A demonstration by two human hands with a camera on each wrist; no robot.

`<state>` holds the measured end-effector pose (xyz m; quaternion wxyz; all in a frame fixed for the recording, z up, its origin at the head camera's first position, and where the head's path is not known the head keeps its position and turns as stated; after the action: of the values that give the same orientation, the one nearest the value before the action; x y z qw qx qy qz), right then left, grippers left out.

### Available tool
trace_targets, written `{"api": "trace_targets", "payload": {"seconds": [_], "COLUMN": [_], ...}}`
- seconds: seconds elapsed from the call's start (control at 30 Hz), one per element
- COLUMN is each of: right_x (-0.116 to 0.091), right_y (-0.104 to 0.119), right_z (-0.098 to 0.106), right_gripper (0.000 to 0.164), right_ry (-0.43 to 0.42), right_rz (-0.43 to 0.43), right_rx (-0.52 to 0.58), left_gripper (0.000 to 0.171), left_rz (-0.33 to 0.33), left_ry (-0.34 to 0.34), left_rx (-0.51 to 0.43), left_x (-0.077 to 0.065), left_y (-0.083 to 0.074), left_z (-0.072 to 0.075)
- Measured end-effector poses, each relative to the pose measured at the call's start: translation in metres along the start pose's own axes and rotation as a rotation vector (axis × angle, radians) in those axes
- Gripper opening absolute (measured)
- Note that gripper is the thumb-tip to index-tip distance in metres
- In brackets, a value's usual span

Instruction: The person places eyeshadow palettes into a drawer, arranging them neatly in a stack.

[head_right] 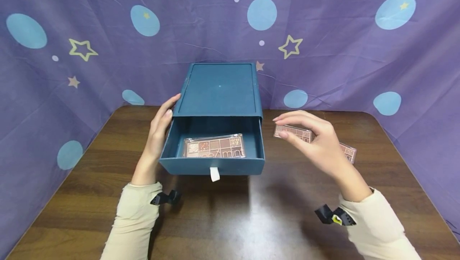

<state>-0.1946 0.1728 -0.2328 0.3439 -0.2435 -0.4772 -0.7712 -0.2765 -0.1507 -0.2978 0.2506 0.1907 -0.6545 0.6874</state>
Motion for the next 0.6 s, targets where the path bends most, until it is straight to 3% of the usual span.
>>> {"api": "trace_targets", "payload": {"seconds": [0.37, 0.6], "right_x": [-0.031, -0.051], "right_y": [-0.047, -0.076], "right_z": [0.023, 0.038], "right_gripper": [0.036, 0.029], "right_ry": [-0.041, -0.06], "right_rz": [-0.126, -0.254], "right_rx": [-0.052, -0.049], "left_gripper": [0.047, 0.047], "left_rz": [0.0, 0.003], "left_ry": [0.001, 0.001], "left_rx": [0.002, 0.003], "left_x": [0.0, 0.0], "left_y": [0.0, 0.0], "left_z": [0.0, 0.0]}}
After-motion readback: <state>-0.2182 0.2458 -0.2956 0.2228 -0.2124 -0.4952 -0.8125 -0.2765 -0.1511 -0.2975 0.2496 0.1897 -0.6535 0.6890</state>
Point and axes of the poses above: each hand's wrist, its own x-axis towards the middle knuckle, its own z-axis out of the back of the hand, y = z × x, the point moved 8 cm from there along x, towards the middle knuckle, and after that the axes turned 2 degrees about -z, right-handed, at the moved point
